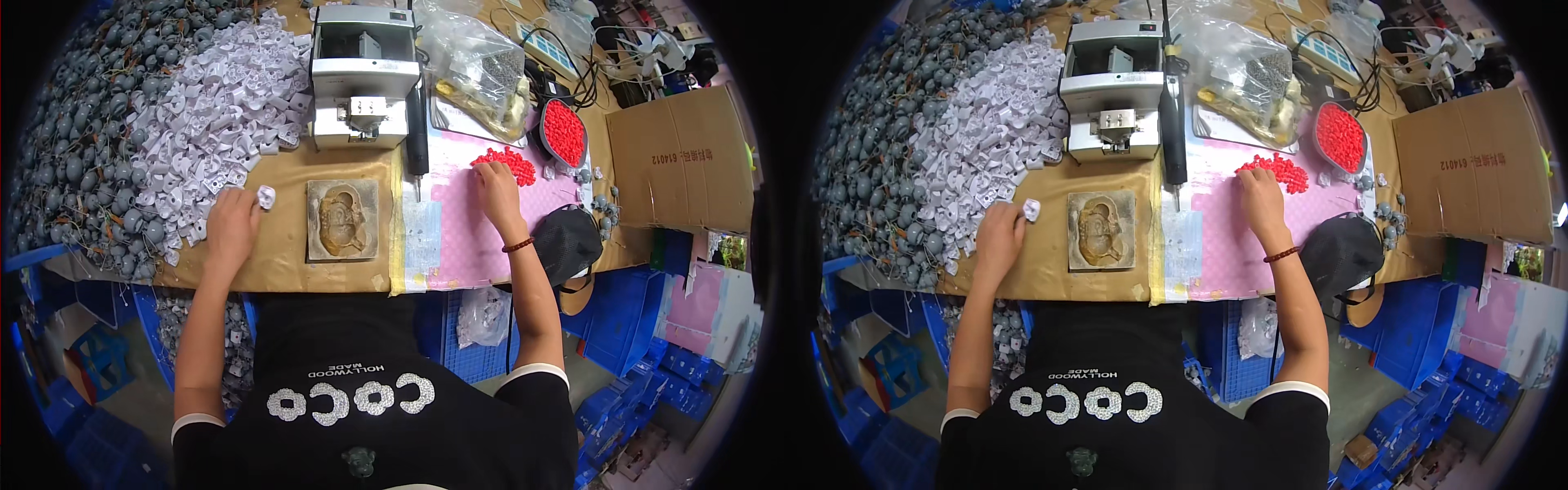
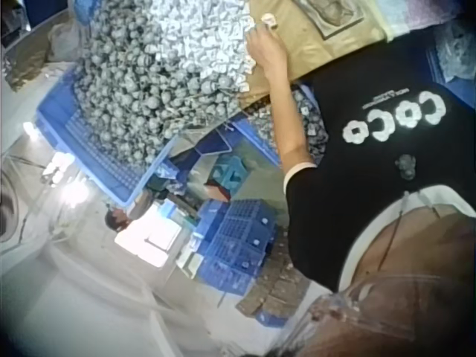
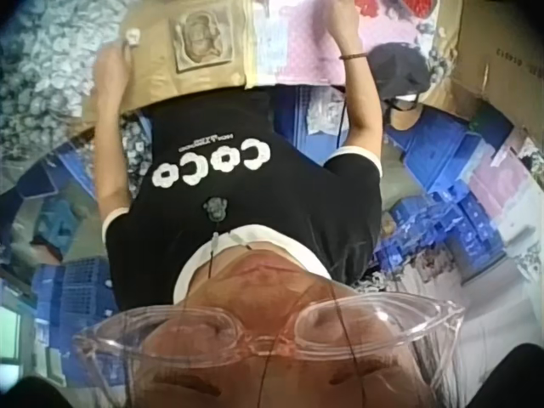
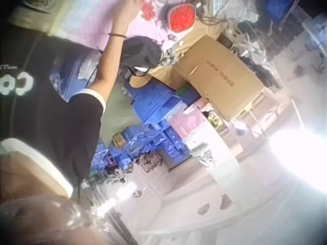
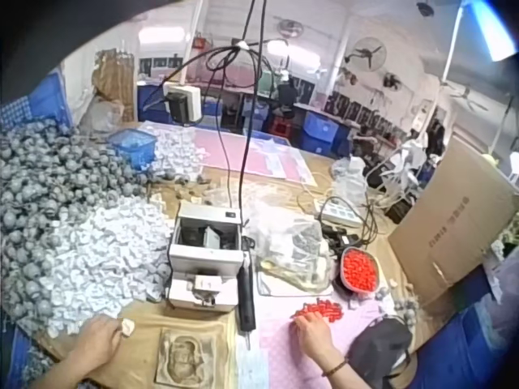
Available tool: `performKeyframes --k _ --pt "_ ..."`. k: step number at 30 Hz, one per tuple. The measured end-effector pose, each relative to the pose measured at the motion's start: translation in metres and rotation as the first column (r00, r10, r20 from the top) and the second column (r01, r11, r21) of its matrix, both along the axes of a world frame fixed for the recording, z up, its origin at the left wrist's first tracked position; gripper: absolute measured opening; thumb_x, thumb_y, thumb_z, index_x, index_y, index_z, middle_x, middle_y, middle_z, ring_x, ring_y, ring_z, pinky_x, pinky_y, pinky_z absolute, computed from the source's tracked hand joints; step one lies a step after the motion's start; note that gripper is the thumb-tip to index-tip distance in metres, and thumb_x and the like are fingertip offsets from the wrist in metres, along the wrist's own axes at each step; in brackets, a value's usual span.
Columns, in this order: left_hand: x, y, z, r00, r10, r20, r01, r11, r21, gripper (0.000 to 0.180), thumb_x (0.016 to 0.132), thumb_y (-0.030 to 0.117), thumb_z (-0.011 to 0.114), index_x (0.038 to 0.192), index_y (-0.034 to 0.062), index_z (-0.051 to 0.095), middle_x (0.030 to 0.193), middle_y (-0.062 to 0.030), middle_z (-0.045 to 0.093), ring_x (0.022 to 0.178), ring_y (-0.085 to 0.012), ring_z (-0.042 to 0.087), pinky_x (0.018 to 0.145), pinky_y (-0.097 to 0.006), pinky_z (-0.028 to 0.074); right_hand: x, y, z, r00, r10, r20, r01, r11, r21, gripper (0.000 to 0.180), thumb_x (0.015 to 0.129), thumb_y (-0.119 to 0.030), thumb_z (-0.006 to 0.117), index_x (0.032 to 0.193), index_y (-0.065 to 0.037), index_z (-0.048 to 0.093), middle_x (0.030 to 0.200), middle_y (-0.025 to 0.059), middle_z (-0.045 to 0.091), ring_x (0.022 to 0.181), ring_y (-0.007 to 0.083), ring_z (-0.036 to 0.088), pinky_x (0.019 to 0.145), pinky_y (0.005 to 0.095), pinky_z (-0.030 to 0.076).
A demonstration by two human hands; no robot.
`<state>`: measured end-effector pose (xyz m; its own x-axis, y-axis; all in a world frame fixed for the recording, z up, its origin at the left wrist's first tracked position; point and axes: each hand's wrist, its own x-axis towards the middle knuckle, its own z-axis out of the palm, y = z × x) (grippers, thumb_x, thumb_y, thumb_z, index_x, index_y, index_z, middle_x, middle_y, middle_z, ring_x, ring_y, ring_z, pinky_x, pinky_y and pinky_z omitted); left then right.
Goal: Assemble small plastic toy components using a pneumatic tool at a factory workbench.
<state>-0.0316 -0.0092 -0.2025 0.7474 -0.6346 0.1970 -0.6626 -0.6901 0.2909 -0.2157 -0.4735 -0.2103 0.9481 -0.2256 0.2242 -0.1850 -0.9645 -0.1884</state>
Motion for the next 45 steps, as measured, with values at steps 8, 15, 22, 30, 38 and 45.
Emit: performKeyframes --k 8,15,22,30,38,45 --pt "-0.009 -0.02 0.006 0.984 -0.054 -0.172 0.04 0.995 -0.086 0.015 0.086 0.008 0.07 0.098 0.003 0.061 0.098 -0.0149 0.059 0.096 -0.0367 0.059 0.081 -0.045 0.049 0.017 0.074 0.033 0.99 0.08 0.12 -0.126 0.884 0.451 0.009 0.086 -0.004 0.074 0.095 -0.003 0.072 0.089 0.0109 0.067 0.076 0.0247 0.063 0.067 0.0357 0.052" --pt "-0.021 -0.026 0.012 0.879 -0.098 -0.466 -0.038 0.961 -0.274 0.016 0.087 0.014 0.074 0.098 0.0044 0.067 0.093 -0.0124 0.059 0.089 -0.0341 0.06 0.078 -0.042 0.05 0.034 0.134 0.036 0.942 0.218 0.254 -0.333 0.695 0.638 0.011 0.083 -0.002 0.08 0.09 -0.002 0.071 0.089 0.0081 0.07 0.075 0.0194 0.066 0.065 0.0292 0.055" --pt "-0.064 -0.089 0.01 0.92 -0.252 -0.299 0.138 0.924 -0.356 0.016 0.084 0.018 0.076 0.098 0.0132 0.069 0.092 -0.0084 0.061 0.092 -0.031 0.06 0.075 -0.043 0.051 0.055 0.173 0.036 0.869 0.317 0.38 -0.491 0.65 0.58 0.014 0.08 -0.001 0.079 0.088 -0.003 0.068 0.088 0.0094 0.069 0.08 0.0271 0.064 0.069 0.0357 0.052" --pt "-0.062 -0.089 -0.015 0.941 -0.186 -0.284 0.05 0.903 -0.426 0.029 0.076 0.009 0.073 0.104 0.0114 0.064 0.097 -0.0109 0.06 0.096 -0.0351 0.059 0.08 -0.045 0.05 0.065 0.193 0.01 0.735 0.512 0.445 -0.656 0.702 0.276 0.022 0.076 -0.001 0.082 0.091 -0.004 0.067 0.09 0.0097 0.067 0.08 0.0295 0.062 0.068 0.0391 0.049" --pt "-0.062 -0.083 0.003 0.933 -0.198 -0.299 0.116 0.956 -0.271 0.032 0.076 0.018 0.079 0.103 0.0113 0.063 0.096 -0.009 0.06 0.101 -0.0327 0.058 0.083 -0.044 0.05 0.056 0.191 0.016 0.778 0.47 0.418 -0.617 0.7 0.361 0.026 0.073 0.002 0.082 0.093 -0.004 0.067 0.092 0.01 0.067 0.081 0.029 0.061 0.069 0.0385 0.049" --pt "-0.059 -0.06 0.007 0.961 -0.11 -0.254 -0.022 0.886 -0.464 0.04 0.077 0.019 0.081 0.111 0.0089 0.061 0.103 -0.0127 0.06 0.105 -0.0366 0.058 0.085 -0.046 0.05 0.059 0.196 0.009 0.745 0.587 0.316 -0.653 0.737 0.172 0.023 0.077 -0.002 0.078 0.097 -0.006 0.068 0.099 0.0087 0.067 0.092 0.0293 0.062 0.078 0.0406 0.048"
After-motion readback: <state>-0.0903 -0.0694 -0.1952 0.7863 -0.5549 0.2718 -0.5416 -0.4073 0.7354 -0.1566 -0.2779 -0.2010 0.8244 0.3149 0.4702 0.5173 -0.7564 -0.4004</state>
